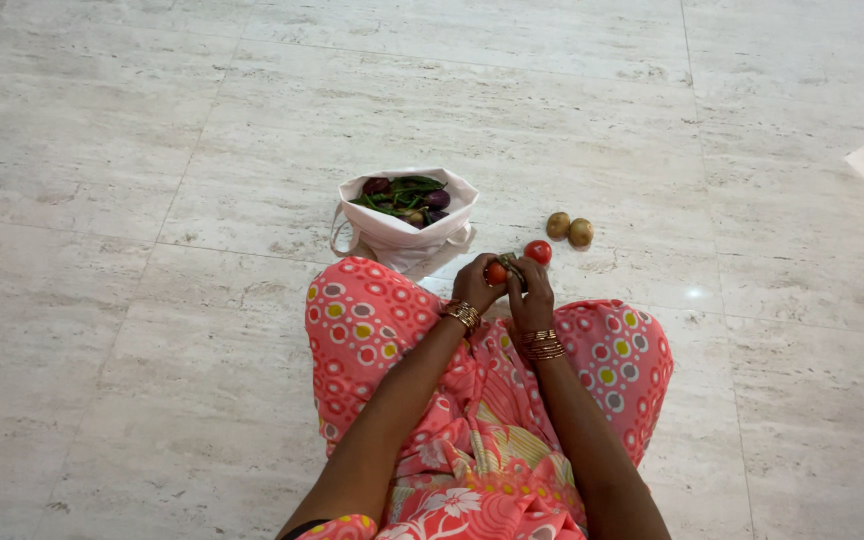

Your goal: The person sits on the floor and peels a tomato with a small knife, then peels an eggplant. The person handles the vegetables one at a time, removing the skin and placing the peeled items on the floor.

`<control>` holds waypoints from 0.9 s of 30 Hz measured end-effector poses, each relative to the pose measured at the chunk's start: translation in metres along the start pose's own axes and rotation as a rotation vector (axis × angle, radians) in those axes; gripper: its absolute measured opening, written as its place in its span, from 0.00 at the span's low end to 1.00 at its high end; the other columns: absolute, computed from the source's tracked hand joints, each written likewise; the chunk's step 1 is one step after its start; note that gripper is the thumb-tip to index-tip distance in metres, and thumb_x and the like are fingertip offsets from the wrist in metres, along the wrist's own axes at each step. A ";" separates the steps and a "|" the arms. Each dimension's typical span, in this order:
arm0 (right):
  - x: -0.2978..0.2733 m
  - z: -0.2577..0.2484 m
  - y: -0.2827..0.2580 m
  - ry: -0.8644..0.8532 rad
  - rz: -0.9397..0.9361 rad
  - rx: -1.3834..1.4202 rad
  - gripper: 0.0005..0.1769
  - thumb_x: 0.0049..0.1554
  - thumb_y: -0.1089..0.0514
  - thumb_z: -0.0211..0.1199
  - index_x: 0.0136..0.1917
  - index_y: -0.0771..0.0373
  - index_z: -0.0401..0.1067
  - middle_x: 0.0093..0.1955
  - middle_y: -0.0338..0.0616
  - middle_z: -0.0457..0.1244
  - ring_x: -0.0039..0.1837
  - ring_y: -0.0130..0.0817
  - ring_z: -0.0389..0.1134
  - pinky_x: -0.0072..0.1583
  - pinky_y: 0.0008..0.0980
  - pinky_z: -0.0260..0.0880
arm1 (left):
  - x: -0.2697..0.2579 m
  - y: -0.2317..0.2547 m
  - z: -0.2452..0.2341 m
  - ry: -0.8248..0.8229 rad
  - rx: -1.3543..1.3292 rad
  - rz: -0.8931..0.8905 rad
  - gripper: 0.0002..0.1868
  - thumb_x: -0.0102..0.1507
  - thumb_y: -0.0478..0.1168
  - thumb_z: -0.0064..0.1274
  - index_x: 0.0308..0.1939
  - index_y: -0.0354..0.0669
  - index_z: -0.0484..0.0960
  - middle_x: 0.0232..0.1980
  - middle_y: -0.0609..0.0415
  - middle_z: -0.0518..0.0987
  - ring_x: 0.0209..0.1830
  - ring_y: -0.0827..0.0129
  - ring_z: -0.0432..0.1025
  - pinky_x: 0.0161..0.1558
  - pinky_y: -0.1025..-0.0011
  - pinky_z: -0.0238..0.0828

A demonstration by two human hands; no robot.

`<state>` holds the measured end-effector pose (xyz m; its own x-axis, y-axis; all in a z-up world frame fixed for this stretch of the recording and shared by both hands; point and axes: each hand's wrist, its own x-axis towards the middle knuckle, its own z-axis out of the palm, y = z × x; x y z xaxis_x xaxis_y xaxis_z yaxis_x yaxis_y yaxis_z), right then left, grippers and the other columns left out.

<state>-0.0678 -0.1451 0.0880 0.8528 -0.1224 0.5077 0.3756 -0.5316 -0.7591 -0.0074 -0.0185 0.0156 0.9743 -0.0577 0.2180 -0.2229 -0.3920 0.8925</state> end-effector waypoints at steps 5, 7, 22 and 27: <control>0.004 -0.005 -0.004 -0.053 -0.029 -0.062 0.14 0.63 0.64 0.61 0.63 0.62 0.72 0.62 0.48 0.67 0.63 0.46 0.70 0.61 0.40 0.72 | 0.000 0.000 -0.003 0.016 -0.031 -0.040 0.28 0.50 0.48 0.73 0.50 0.45 0.79 0.45 0.47 0.85 0.43 0.57 0.81 0.45 0.64 0.79; 0.000 -0.006 -0.023 -0.072 -0.093 -0.145 0.16 0.61 0.64 0.62 0.62 0.61 0.73 0.62 0.50 0.66 0.63 0.48 0.69 0.60 0.42 0.71 | 0.002 -0.003 -0.001 0.027 -0.039 -0.086 0.27 0.51 0.47 0.72 0.50 0.45 0.79 0.44 0.48 0.86 0.43 0.59 0.82 0.45 0.65 0.79; 0.001 0.005 0.031 -0.106 0.391 0.166 0.19 0.62 0.67 0.58 0.66 0.59 0.74 0.53 0.49 0.69 0.46 0.38 0.71 0.49 0.37 0.73 | 0.002 0.007 -0.005 0.057 -0.061 -0.021 0.31 0.47 0.45 0.75 0.48 0.42 0.75 0.44 0.46 0.83 0.43 0.57 0.80 0.45 0.65 0.79; -0.003 0.000 -0.024 -0.064 -0.112 -0.122 0.21 0.58 0.70 0.62 0.64 0.60 0.74 0.59 0.50 0.66 0.57 0.45 0.71 0.54 0.38 0.73 | 0.002 -0.006 0.003 0.116 -0.020 -0.104 0.28 0.51 0.45 0.71 0.50 0.45 0.76 0.44 0.46 0.83 0.44 0.53 0.80 0.46 0.62 0.78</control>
<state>-0.0799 -0.1318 0.1049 0.8308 -0.0049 0.5565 0.4265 -0.6369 -0.6422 -0.0044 -0.0190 0.0096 0.9819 0.0889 0.1672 -0.1230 -0.3720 0.9200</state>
